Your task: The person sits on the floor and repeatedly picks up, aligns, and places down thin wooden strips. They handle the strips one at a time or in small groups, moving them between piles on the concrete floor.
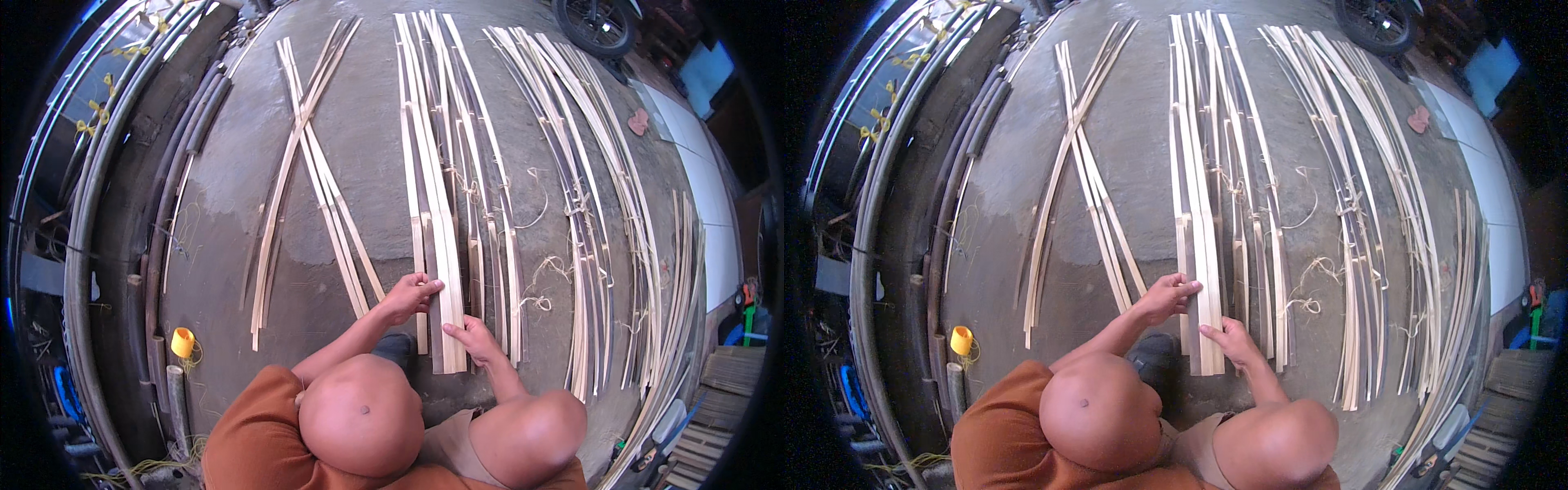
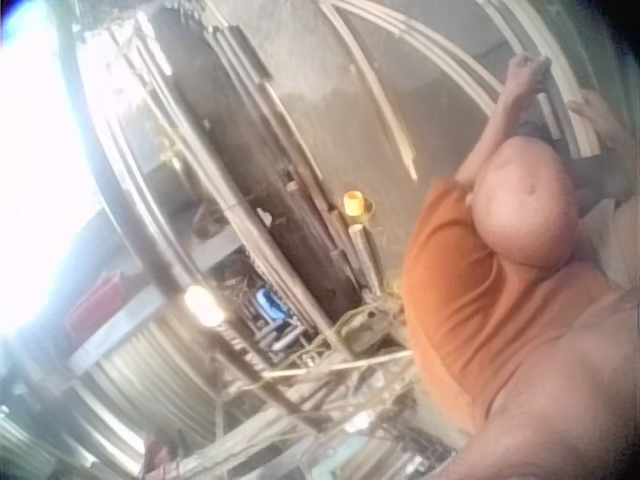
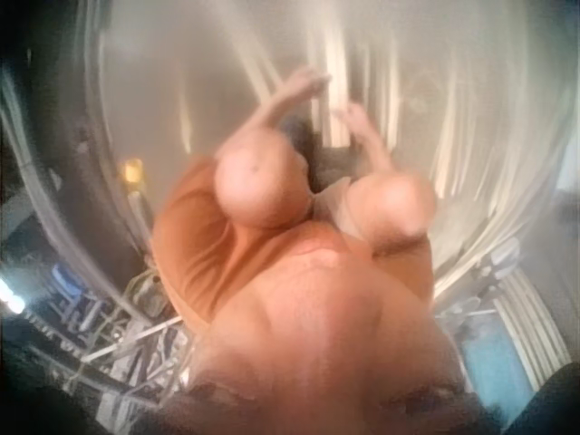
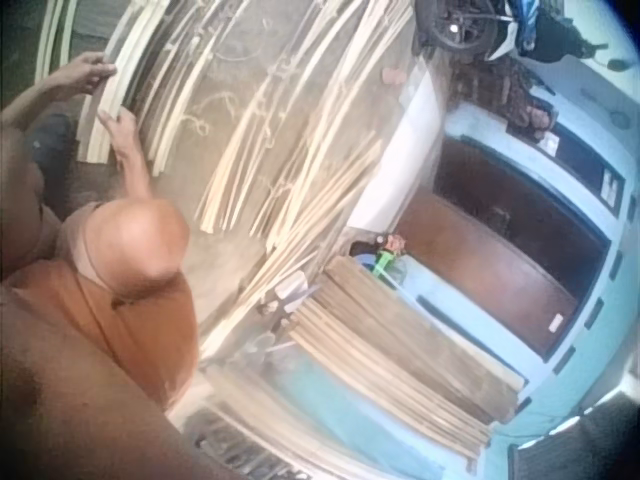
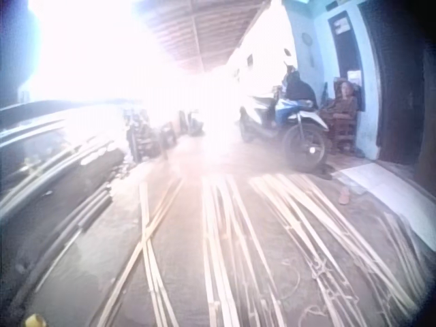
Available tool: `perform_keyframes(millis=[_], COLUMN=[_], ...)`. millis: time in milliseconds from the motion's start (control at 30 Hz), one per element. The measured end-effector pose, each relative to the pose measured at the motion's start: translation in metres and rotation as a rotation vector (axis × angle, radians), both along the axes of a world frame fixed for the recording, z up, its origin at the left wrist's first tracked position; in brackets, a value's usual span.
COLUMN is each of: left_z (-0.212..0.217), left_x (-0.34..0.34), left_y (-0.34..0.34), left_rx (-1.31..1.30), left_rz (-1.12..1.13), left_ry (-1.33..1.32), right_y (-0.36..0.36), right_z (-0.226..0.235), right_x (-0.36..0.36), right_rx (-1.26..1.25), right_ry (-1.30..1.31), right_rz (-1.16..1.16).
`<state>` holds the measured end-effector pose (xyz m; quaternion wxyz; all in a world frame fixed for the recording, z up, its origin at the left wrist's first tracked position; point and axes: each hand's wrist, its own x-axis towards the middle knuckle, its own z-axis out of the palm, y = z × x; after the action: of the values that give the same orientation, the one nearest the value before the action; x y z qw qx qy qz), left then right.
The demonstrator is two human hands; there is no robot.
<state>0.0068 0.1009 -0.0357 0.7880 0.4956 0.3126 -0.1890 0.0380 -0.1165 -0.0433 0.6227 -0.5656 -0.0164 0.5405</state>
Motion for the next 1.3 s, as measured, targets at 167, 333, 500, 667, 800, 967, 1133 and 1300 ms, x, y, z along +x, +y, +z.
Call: perform_keyframes(millis=[167, 333, 500, 667, 800, 967, 1133, 1300], left_z=[-0.005, 0.003, -0.001, -0.035, -0.062, -0.076, -0.068, -0.023], left_x=[-0.003, -0.009, -0.021, -0.026, -0.025, -0.023, -0.024, -0.016], left_y=[0.001, -0.002, 0.039, 0.09, 0.122, 0.148, 0.134, 0.032], left_rx=[0.01, 0.038, 0.365, 0.642, 0.705, 0.704, 1.888, 0.605], left_rz=[0.044, 0.186, 0.719, 0.794, 0.792, 0.789, 0.822, 0.25], left_ry=[-0.034, -0.077, -0.254, -0.192, -0.085, -0.001, -0.069, -0.254], right_y=[0.006, 0.007, 0.003, 0.005, 0.012, 0.017, 0.021, 0.039], right_z=[0.003, -0.001, 0.005, 0.002, -0.002, -0.005, -0.018, -0.002], right_x=[-0.002, -0.002, -0.001, -0.002, -0.004, -0.011, -0.017, -0.026], right_rx=[0.018, -0.01, -0.061, -0.071, -0.059, -0.051, -0.011, 0.144], right_ry=[-0.013, -0.011, -0.064, -0.076, -0.058, -0.028, -0.036, 0.144], right_rz=[-0.012, 0.014, -0.006, 0.011, 0.032, 0.011, 0.028, 0.112])
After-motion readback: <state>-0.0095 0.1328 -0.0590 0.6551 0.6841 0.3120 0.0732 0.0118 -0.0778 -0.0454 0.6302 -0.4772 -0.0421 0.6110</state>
